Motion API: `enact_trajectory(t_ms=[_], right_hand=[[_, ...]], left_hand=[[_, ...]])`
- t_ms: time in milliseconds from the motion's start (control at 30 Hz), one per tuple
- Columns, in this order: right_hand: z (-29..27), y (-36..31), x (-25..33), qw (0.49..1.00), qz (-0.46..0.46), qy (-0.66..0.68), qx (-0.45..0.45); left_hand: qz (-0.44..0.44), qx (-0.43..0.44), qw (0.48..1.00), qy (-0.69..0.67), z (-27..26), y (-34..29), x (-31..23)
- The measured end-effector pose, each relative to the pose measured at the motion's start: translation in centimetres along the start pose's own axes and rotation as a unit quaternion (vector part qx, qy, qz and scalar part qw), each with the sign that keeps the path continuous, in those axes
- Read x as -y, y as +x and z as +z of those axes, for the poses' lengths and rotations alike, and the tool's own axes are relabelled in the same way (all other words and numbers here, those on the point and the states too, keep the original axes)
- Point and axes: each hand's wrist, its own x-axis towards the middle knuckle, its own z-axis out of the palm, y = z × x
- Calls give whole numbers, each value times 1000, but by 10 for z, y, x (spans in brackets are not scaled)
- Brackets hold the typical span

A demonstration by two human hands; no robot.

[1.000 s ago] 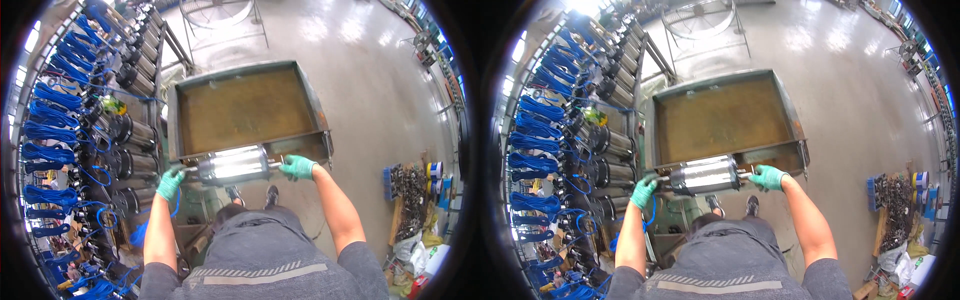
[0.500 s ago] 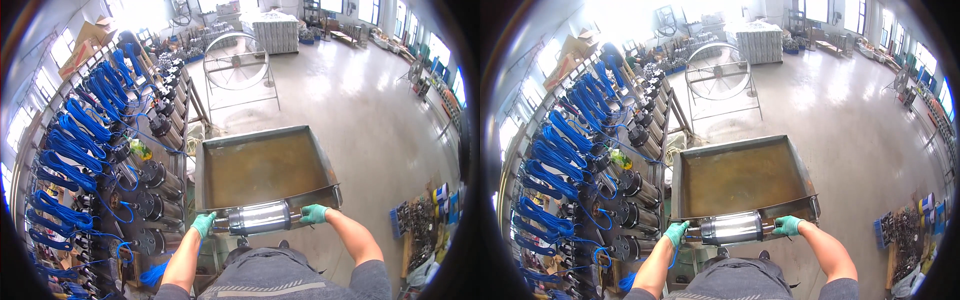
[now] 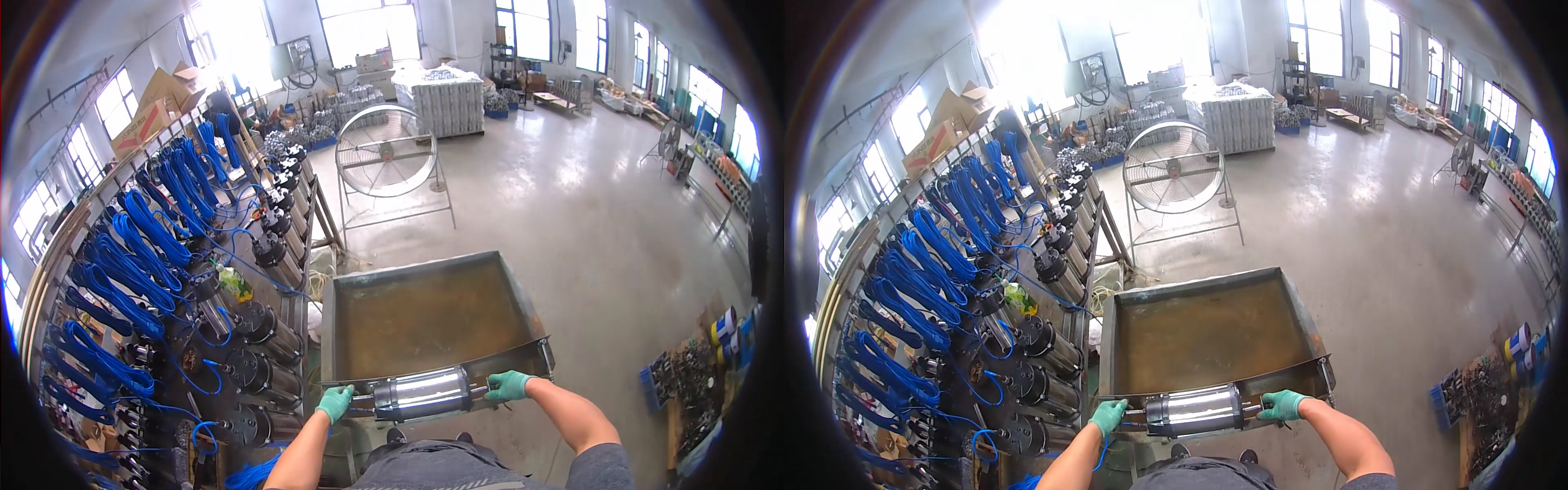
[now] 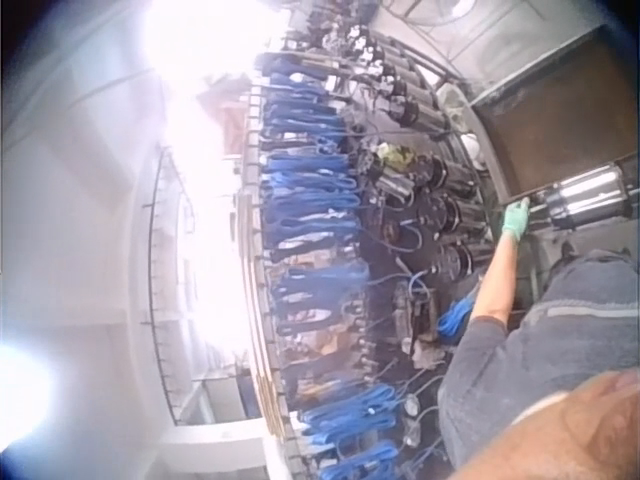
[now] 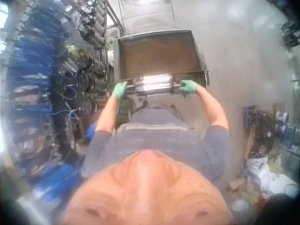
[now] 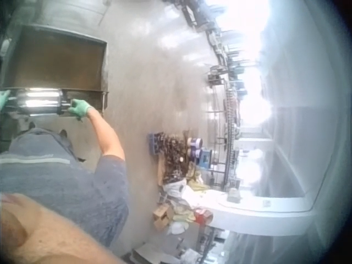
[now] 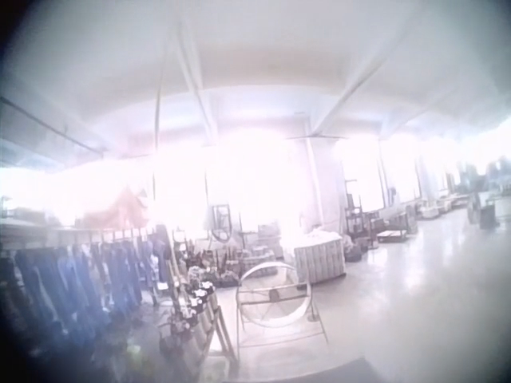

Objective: The person lifts a submersible pump and places it into a water-filled testing tank, holding the blue power cable while ensuring the pump is submerged.

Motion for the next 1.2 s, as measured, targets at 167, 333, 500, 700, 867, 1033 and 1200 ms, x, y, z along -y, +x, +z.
enact_trajectory(t_ms=[167,333,500,700,867,1033,1200], right_hand=[[-39,-2,39,992,16,-45,116],[-36,1,33,982,30,-74,173],[-17,-2,24,994,-24,-94,52],[31,1,5,966,-58,-178,-178],[14,-1,22,991,37,-91,-85],[-14,-2,26,977,108,127,131],[16,14,-2,912,196,361,26]], left_hand=[[229,-59,971,-34,5,-24,12],[341,-66,911,222,-6,-34,2],[229,-62,959,153,1,-18,6],[-116,50,988,-93,0,-5,-15],[60,19,996,-70,3,-21,-17],[355,-10,879,319,-16,-33,-6],[358,18,866,348,-28,-32,-7]])
